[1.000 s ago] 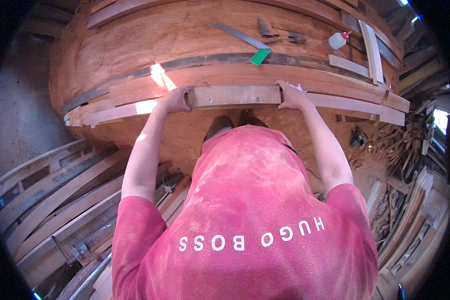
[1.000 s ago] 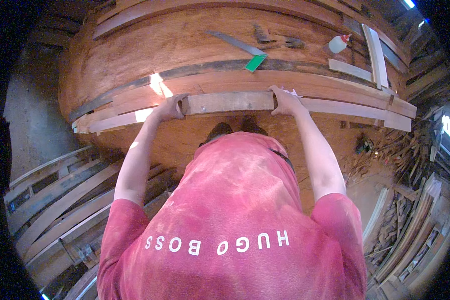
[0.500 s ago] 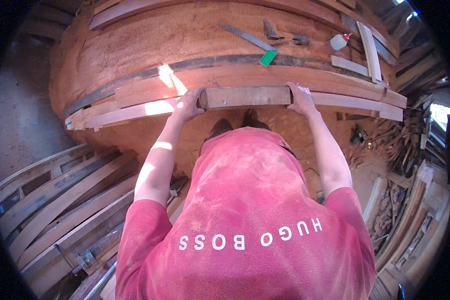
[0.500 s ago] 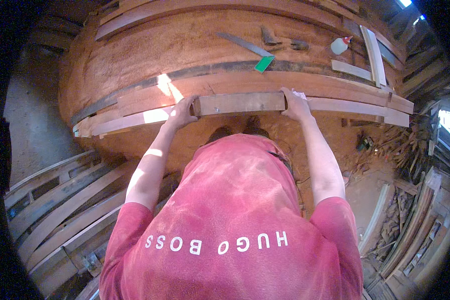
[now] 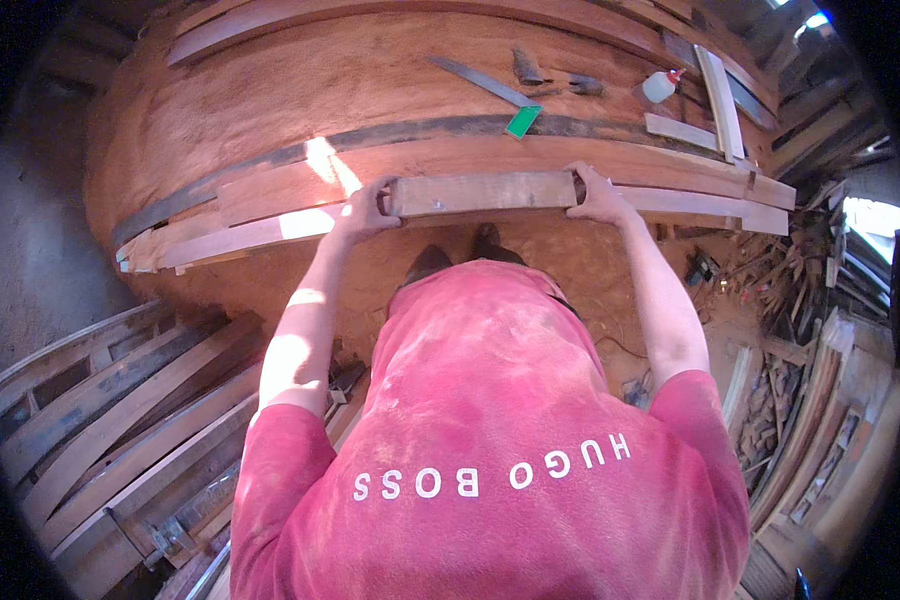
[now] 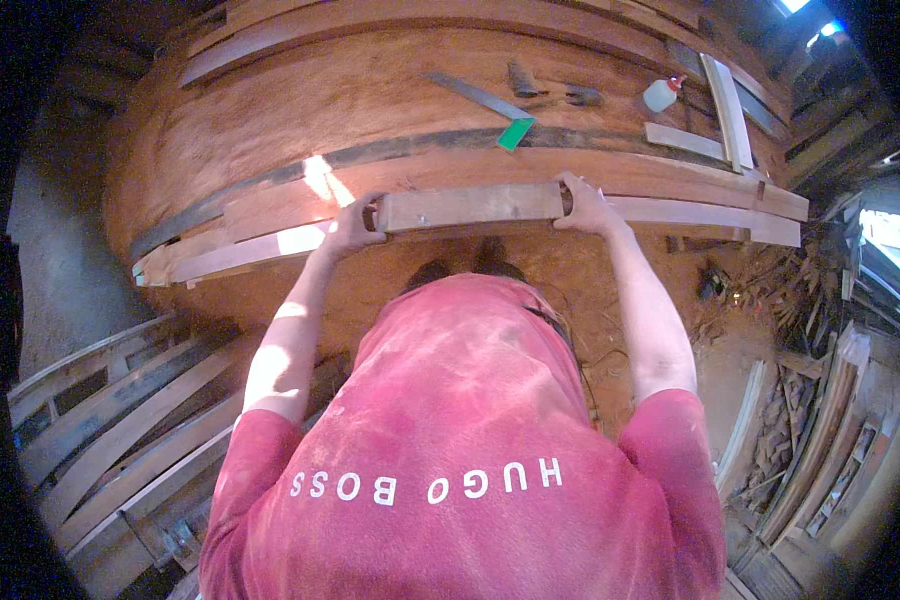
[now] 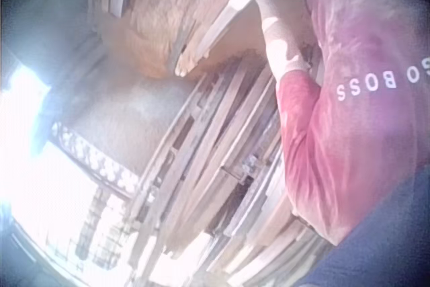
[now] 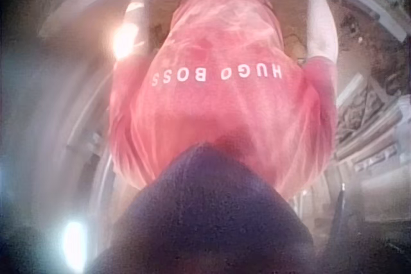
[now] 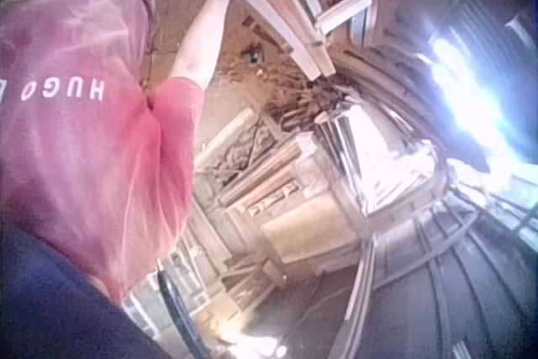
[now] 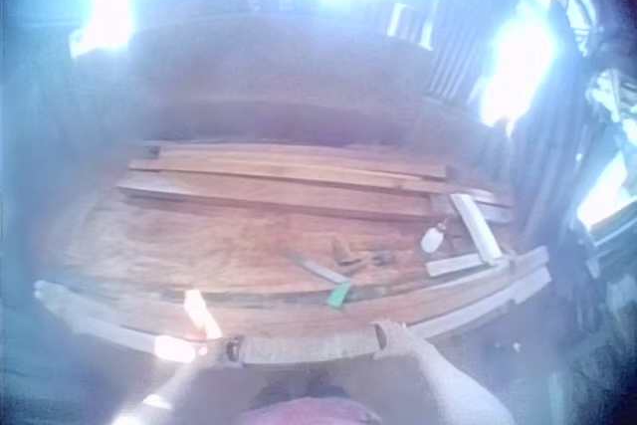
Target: The person cuts a wooden plank with a circular saw, applies glue to the plank, and then hammers it into place on a curved wooden structure. They repeat this process with another plank, ensuring it fits securely.
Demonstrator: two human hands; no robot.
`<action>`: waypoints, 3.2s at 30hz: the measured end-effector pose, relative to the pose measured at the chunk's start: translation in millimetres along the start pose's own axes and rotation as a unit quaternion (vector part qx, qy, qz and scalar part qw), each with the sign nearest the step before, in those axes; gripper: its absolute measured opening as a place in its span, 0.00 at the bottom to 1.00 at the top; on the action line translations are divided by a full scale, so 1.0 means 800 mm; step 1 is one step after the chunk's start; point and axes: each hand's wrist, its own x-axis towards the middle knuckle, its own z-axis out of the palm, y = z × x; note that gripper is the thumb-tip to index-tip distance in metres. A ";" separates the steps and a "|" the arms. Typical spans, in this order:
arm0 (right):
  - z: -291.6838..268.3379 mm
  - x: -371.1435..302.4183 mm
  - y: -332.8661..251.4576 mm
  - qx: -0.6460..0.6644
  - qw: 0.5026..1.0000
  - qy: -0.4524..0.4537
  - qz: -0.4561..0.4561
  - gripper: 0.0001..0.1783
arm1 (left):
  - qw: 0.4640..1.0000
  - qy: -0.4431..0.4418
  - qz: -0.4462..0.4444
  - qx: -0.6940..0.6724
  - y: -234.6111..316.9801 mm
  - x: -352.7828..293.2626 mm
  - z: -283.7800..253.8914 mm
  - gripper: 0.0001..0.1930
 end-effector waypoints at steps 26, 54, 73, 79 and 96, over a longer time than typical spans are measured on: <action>-0.107 -0.164 -0.337 0.303 0.860 0.365 -0.190 0.44 | 0.670 -0.114 -0.069 -0.730 0.088 -0.059 0.075 0.43; -0.040 -0.164 -0.161 0.885 0.371 0.278 0.033 0.28 | 0.779 0.106 0.221 -0.577 0.277 -0.141 -0.038 0.37; 0.075 -0.135 -0.161 0.965 0.208 0.111 0.113 0.54 | 0.793 0.157 0.269 -0.524 0.351 -0.108 -0.020 0.27; 0.044 -0.158 -0.195 0.915 0.356 0.102 0.159 0.45 | 0.768 0.255 0.193 -0.555 0.317 -0.063 -0.060 0.25; -0.014 -0.176 -0.207 0.745 0.650 0.072 0.133 0.29 | 0.672 0.309 -0.018 -0.673 0.143 -0.043 -0.039 0.09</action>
